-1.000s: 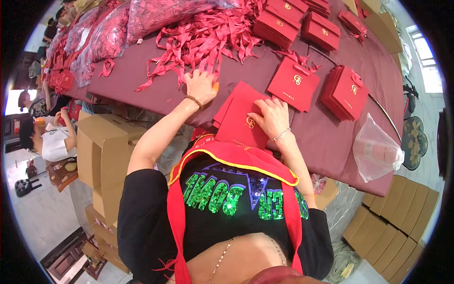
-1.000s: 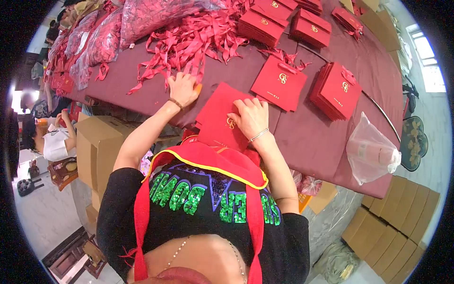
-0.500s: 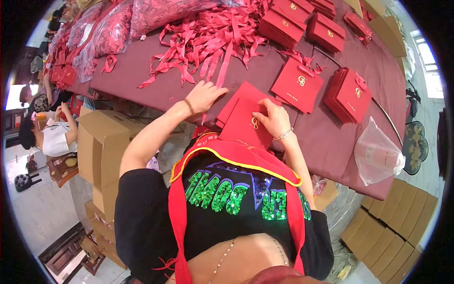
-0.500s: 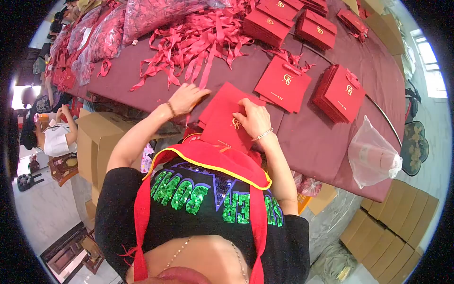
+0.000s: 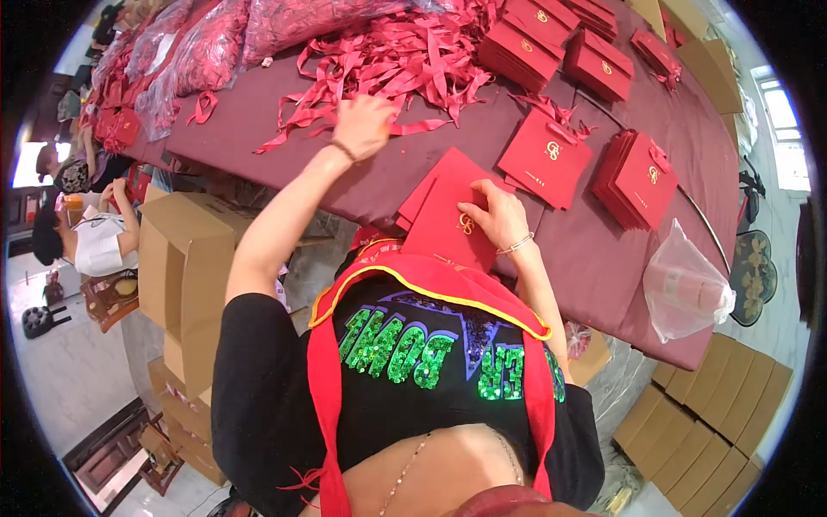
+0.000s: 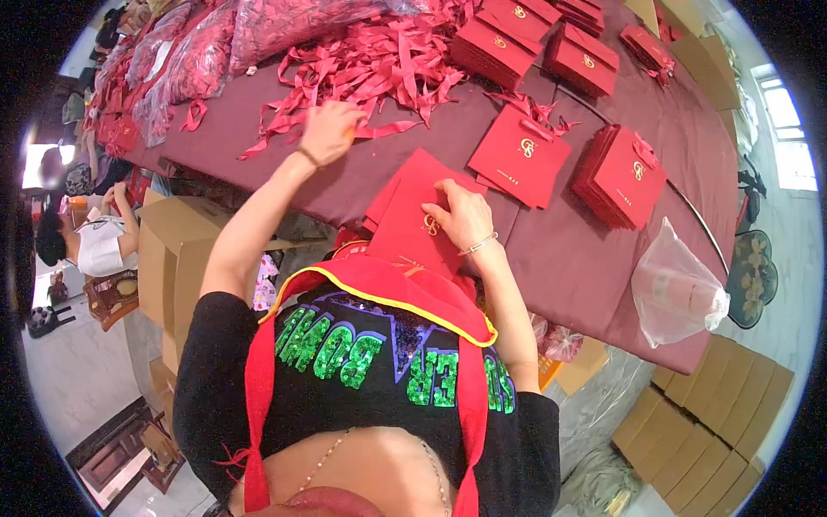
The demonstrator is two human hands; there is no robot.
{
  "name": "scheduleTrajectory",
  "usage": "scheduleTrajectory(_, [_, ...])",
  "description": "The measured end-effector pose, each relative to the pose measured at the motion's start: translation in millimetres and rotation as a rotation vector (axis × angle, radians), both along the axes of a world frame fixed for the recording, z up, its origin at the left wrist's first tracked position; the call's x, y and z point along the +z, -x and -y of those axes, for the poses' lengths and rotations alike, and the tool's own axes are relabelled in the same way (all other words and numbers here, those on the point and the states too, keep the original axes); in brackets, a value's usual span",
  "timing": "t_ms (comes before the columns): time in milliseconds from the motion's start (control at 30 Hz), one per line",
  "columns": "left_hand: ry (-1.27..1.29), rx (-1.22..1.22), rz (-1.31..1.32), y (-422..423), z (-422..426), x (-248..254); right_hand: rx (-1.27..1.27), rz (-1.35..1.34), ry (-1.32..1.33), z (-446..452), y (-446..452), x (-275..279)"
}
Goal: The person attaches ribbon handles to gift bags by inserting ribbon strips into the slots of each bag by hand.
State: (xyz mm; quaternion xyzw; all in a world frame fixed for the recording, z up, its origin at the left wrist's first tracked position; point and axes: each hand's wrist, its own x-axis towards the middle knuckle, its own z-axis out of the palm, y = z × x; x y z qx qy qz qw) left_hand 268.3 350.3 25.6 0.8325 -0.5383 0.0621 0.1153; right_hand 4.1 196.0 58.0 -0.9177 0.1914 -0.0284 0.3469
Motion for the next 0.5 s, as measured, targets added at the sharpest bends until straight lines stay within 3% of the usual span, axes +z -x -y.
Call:
scheduleTrajectory(133, [0.046,0.043,-0.120,31,63,-36,-0.030,-0.032,-0.041,1,0,6])
scheduleTrajectory(233, [0.035,0.065,-0.256,34,69,-45,-0.088,-0.042,-0.233,6,3,3])
scheduleTrajectory(267, [0.117,0.057,-0.165,37,66,-48,-0.098,-0.048,-0.274,9,5,-1])
scheduleTrajectory(333, [0.235,-0.109,-0.326,30,57,-48,-0.079,0.028,-0.273,13,8,-5])
scheduleTrajectory(367, [0.266,-0.121,-0.549,31,50,-44,-0.079,0.002,-0.308,16,8,-8])
scheduleTrajectory(400, [0.253,-0.125,-0.558,38,42,-36,-0.078,-0.024,-0.342,18,7,-8])
scheduleTrajectory(467, [0.347,0.084,-0.896,52,24,-17,-0.090,-0.027,-0.362,18,6,0])
scheduleTrajectory(500, [0.276,0.207,-1.124,61,15,6,-0.085,-0.051,-0.340,18,5,2])
